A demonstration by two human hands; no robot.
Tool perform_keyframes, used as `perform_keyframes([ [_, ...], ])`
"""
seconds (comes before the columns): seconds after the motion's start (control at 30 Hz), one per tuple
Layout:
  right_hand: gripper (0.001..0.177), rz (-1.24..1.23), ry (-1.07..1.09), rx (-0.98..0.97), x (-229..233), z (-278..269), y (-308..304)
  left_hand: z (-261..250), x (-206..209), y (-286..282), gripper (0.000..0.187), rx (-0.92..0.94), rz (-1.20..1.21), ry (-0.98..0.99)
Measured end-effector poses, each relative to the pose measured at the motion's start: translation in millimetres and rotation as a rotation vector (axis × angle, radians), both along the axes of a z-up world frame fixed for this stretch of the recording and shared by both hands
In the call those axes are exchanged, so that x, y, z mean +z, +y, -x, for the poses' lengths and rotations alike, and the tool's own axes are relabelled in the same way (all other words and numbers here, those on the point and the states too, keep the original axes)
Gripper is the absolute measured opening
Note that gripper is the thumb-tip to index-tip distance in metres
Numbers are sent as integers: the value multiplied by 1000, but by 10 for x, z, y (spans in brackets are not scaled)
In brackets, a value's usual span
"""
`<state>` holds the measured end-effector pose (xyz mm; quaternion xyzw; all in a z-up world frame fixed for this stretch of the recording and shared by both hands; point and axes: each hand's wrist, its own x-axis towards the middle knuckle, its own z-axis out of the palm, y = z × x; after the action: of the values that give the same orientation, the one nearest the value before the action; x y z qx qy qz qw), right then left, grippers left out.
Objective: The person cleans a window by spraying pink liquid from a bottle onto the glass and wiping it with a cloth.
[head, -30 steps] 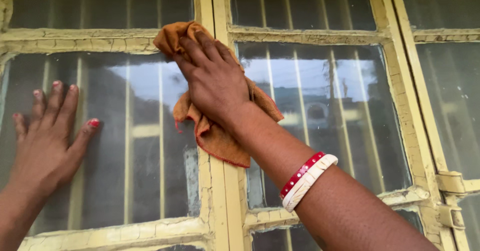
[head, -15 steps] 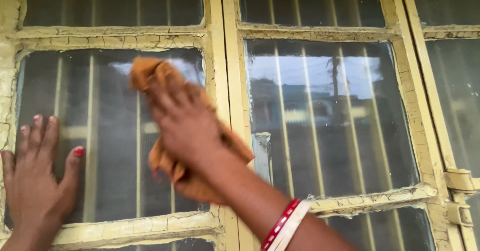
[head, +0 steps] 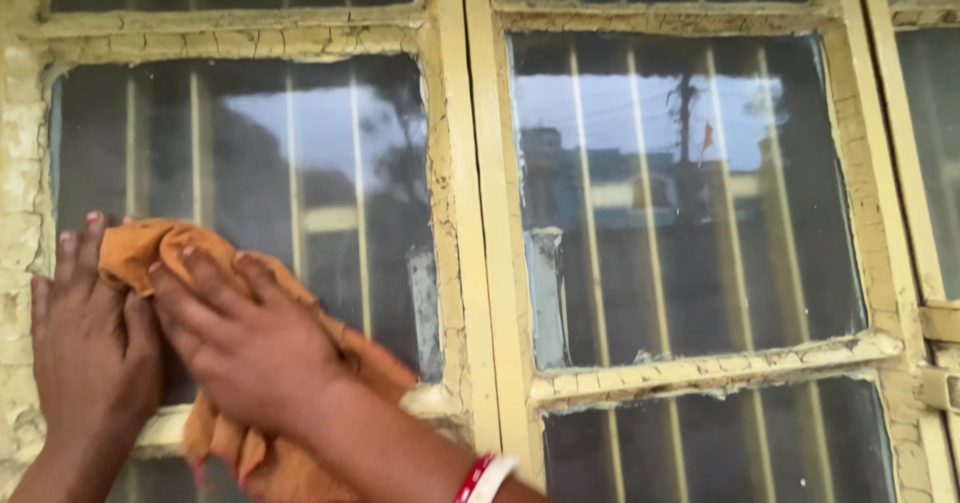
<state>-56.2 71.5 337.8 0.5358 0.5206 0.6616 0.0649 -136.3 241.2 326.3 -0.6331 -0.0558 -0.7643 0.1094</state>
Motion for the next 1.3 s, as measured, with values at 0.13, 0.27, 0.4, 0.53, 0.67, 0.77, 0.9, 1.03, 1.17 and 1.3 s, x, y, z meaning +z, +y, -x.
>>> perform_keyframes([
  [0.13,67,28,-26,-59,368,-70,-178,20,-7,-74,42,40,-8,-3],
  [0.27,74,-134,74,-130,889,-347,-688,14,-11,-128,56,11,-5,-18],
  [0.4,51,-340,226,-36,1195,-568,-1290,30,-19,-133,55,16,6,-26],
  [0.53,59,-366,102,13,1200,-618,-1269,36,6,-86,54,12,23,-44],
  [0.67,54,-423,10,111,1184,-650,-903,19,-17,-70,57,-10,69,-93],
  [0.77,54,-485,46,205,1247,-536,-517,14,9,-62,61,25,76,-98],
  [0.9,54,-432,89,260,1338,-249,48,-1,17,-50,64,27,102,-94],
  [1.03,53,-356,91,285,1436,113,596,2,19,-30,66,22,127,-74],
  [1.17,54,-293,29,297,1445,346,848,1,63,-7,71,34,151,-72],
  [1.3,51,-143,27,275,1366,383,810,10,29,14,75,9,165,-90],
])
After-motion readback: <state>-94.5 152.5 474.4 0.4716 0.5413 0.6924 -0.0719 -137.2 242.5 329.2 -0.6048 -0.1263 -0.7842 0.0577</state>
